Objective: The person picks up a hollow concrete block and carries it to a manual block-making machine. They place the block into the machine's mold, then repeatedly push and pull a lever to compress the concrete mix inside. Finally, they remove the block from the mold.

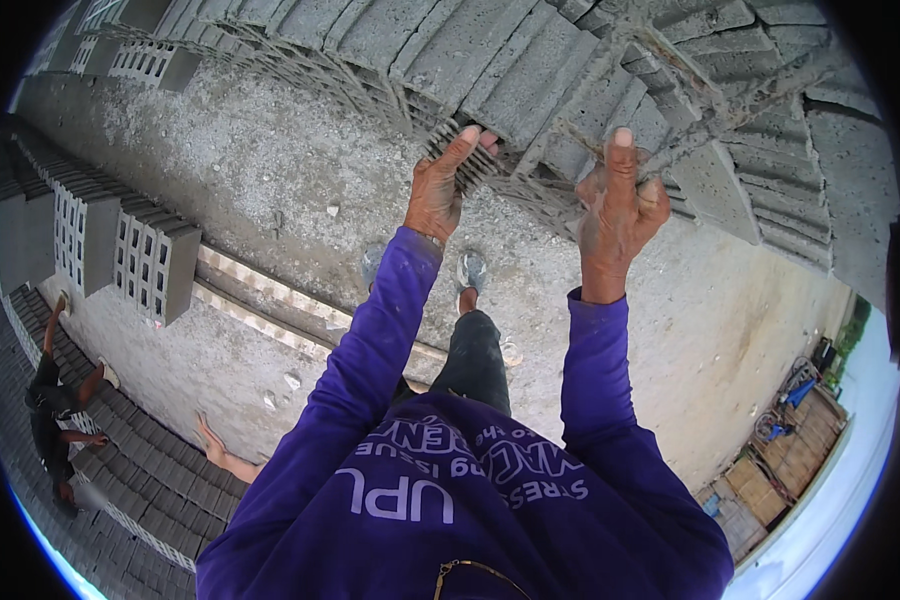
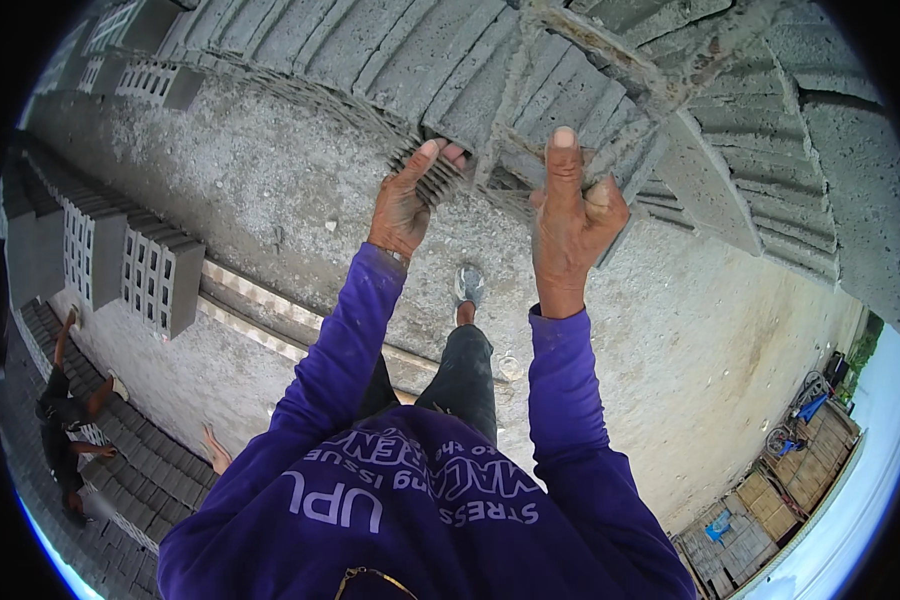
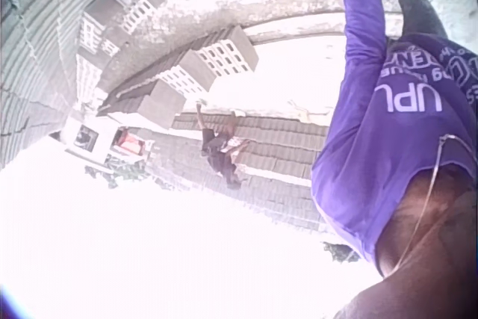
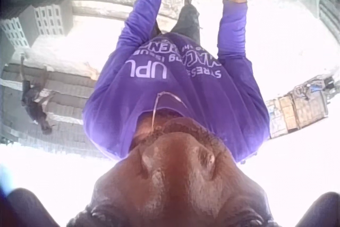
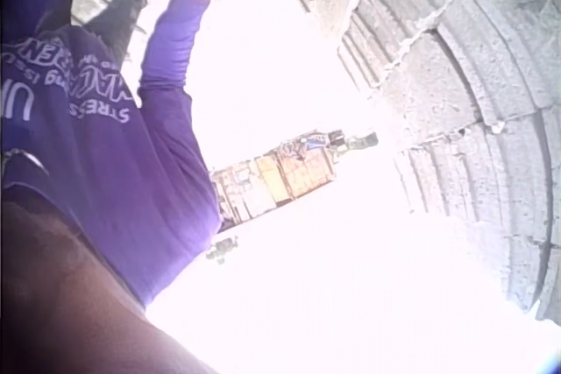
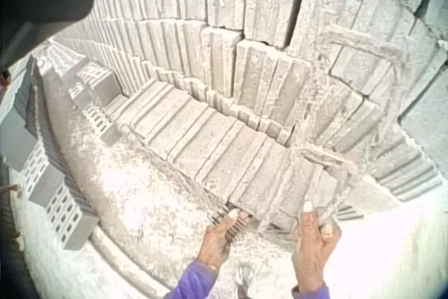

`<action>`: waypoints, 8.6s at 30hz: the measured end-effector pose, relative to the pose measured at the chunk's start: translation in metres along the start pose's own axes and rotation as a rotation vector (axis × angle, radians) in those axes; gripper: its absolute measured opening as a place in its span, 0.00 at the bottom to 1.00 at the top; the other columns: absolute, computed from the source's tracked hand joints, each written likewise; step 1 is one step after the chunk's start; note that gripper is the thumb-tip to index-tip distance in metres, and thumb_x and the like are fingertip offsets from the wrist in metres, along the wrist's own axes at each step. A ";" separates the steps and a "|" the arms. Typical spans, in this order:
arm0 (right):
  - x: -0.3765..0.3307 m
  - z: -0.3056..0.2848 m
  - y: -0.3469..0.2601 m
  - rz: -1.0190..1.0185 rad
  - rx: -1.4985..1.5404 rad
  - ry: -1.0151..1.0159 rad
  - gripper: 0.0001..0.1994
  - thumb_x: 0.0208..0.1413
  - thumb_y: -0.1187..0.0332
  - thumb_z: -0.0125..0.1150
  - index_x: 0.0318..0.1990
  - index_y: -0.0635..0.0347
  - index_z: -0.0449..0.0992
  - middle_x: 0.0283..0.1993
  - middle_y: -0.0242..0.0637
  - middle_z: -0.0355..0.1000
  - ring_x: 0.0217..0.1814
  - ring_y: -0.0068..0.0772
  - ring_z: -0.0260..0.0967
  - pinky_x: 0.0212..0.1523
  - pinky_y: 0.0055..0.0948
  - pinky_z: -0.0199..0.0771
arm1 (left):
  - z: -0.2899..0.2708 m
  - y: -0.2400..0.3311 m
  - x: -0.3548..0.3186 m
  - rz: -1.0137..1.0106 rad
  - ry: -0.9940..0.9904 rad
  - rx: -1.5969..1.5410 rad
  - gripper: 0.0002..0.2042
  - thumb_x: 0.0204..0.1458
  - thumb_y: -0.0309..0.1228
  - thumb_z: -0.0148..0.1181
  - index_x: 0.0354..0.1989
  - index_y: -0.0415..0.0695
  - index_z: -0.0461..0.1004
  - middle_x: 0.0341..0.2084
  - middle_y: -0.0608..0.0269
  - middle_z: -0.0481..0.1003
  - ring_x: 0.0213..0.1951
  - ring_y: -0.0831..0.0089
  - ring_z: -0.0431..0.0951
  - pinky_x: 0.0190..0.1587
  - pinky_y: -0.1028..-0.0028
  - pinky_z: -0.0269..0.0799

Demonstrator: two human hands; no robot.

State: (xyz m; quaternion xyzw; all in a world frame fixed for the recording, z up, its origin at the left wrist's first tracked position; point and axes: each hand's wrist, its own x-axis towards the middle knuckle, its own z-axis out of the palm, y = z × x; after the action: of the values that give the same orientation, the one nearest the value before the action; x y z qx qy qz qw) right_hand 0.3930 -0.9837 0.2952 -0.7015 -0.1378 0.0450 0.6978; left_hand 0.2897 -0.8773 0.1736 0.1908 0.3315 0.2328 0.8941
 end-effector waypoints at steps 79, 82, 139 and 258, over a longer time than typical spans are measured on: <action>-0.155 -0.045 -0.007 0.799 -0.288 -0.833 0.12 0.61 0.73 0.59 0.49 0.69 0.74 0.32 0.33 0.73 0.31 0.21 0.67 0.35 0.24 0.69 | -0.140 0.025 -0.133 -0.118 0.241 0.032 0.12 0.51 0.30 0.72 0.41 0.37 0.80 0.35 0.54 0.83 0.35 0.68 0.85 0.38 0.70 0.82; -0.144 -0.039 0.011 1.026 -0.040 -0.883 0.18 0.58 0.74 0.58 0.55 0.73 0.71 0.37 0.36 0.74 0.35 0.26 0.71 0.39 0.26 0.71 | -0.140 0.011 -0.168 -0.095 0.293 0.017 0.13 0.53 0.27 0.68 0.44 0.34 0.78 0.36 0.49 0.82 0.38 0.63 0.85 0.42 0.63 0.85; -0.566 0.125 0.108 0.932 -0.288 -0.769 0.09 0.53 0.67 0.70 0.38 0.57 0.78 0.24 0.31 0.72 0.22 0.27 0.69 0.27 0.30 0.74 | -0.660 -0.126 -1.071 0.878 1.538 -0.865 0.08 0.41 0.26 0.56 0.30 0.37 0.70 0.22 0.55 0.73 0.28 0.58 0.75 0.40 0.58 0.78; -1.474 3.091 0.007 0.771 -0.821 -1.104 0.07 0.50 0.75 0.62 0.28 0.74 0.78 0.23 0.47 0.74 0.19 0.40 0.70 0.19 0.39 0.67 | -2.266 2.515 -0.434 0.391 1.224 -0.786 0.08 0.53 0.33 0.63 0.32 0.43 0.72 0.16 0.57 0.73 0.19 0.62 0.73 0.25 0.58 0.75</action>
State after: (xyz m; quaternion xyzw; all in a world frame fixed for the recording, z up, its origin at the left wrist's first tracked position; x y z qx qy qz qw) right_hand -1.8075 1.6261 0.0295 -0.7775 -0.2172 0.5712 0.1485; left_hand -2.2756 1.3701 0.0353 -0.2504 0.6218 0.5530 0.4948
